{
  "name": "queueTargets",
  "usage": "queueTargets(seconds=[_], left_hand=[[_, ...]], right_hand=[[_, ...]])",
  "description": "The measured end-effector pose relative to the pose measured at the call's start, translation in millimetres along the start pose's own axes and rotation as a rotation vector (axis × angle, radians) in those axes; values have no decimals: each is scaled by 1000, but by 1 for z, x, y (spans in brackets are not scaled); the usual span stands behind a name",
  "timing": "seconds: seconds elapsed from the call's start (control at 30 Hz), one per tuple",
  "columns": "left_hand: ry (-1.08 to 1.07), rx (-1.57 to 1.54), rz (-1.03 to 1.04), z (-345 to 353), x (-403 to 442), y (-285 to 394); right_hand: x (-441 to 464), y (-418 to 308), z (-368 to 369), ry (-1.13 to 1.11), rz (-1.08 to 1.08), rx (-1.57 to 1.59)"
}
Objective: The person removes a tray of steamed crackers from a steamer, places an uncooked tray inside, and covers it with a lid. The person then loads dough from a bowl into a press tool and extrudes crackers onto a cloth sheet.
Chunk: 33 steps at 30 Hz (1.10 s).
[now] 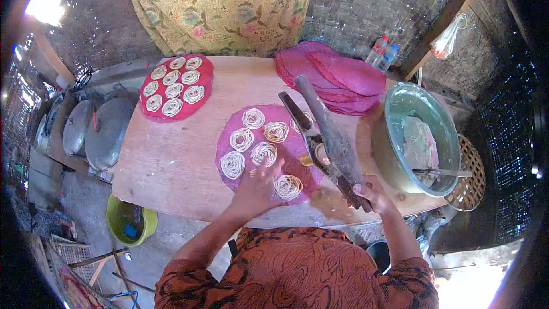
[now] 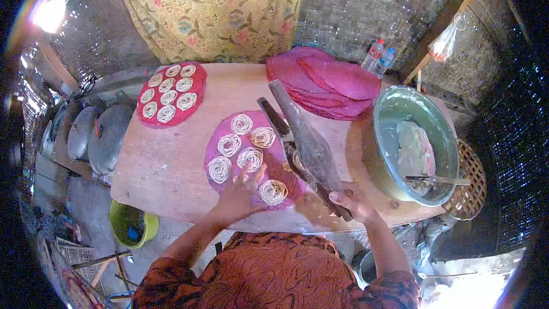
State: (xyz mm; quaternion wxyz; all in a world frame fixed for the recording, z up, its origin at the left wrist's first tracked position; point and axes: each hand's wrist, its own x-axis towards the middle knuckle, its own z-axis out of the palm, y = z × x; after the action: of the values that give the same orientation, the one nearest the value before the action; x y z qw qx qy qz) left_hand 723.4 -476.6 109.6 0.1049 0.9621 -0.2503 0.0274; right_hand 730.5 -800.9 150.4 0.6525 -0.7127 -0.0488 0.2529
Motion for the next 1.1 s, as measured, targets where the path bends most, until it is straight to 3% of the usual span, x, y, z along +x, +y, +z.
queueTargets(seconds=[0.03, 0.1, 0.17, 0.23, 0.27, 0.3, 0.33, 0.4, 0.43, 0.47, 0.53, 0.6, 0.63, 0.7, 0.77, 0.87, 0.9, 0.97, 1.03, 1.1], left_hand=[[-48, 31, -63, -16, 10, -4], [394, -304, -105, -11, 36, -39], [502, -1395, -21, -66, 75, -46], [516, -2110, 100, -119, 97, -38], [525, -2114, 104, -139, 105, -33], [449, -2272, 243, -156, 113, -27], [362, -2421, 389, -166, 122, -27], [287, -2461, 353, -154, 147, -45], [206, -2497, 311, -141, 163, -58], [238, -2572, 96, -121, 182, -72], [202, -2675, 16, -42, 216, -115], [537, -2790, -348, -11, 218, -105], [544, -2792, -335, -9, 217, -98], [802, -2859, -534, -10, 214, -86], [693, -2740, -94, -43, 198, -72], [334, -2607, 417, -114, 169, -53], [340, -2607, 410, -127, 163, -45], [358, -2388, 518, -145, 157, -25], [447, -2329, 477, -152, 167, -24], [292, -2170, 360, -156, 182, -36]], right_hand=[[0, 1, -1, 11, 3, 17], [-2, -18, 2, -72, -21, 7], [-4, -38, 8, -157, -49, -7], [-4, -54, 20, -297, -53, 161], [-4, -62, 27, -314, -49, 136], [2, -62, 22, -316, -49, 127], [11, -60, 13, -455, 58, 272], [29, -56, -4, -694, 236, 486], [36, -60, -9, -697, 236, 477], [43, -65, -13, -580, 353, 395], [57, -56, -22, -432, 471, 222], [68, -40, -24, -414, 456, 212], [69, -36, -23, -396, 440, 207], [65, -22, -14, -300, 439, 165], [60, -1, -8, -540, 332, 576], [58, -7, 7, -689, 278, 712], [56, -8, 10, -749, 213, 795], [56, 1, 3, -666, 197, 797], [63, -11, -3, -828, 166, 782], [66, -41, -8, -851, 177, 632]])
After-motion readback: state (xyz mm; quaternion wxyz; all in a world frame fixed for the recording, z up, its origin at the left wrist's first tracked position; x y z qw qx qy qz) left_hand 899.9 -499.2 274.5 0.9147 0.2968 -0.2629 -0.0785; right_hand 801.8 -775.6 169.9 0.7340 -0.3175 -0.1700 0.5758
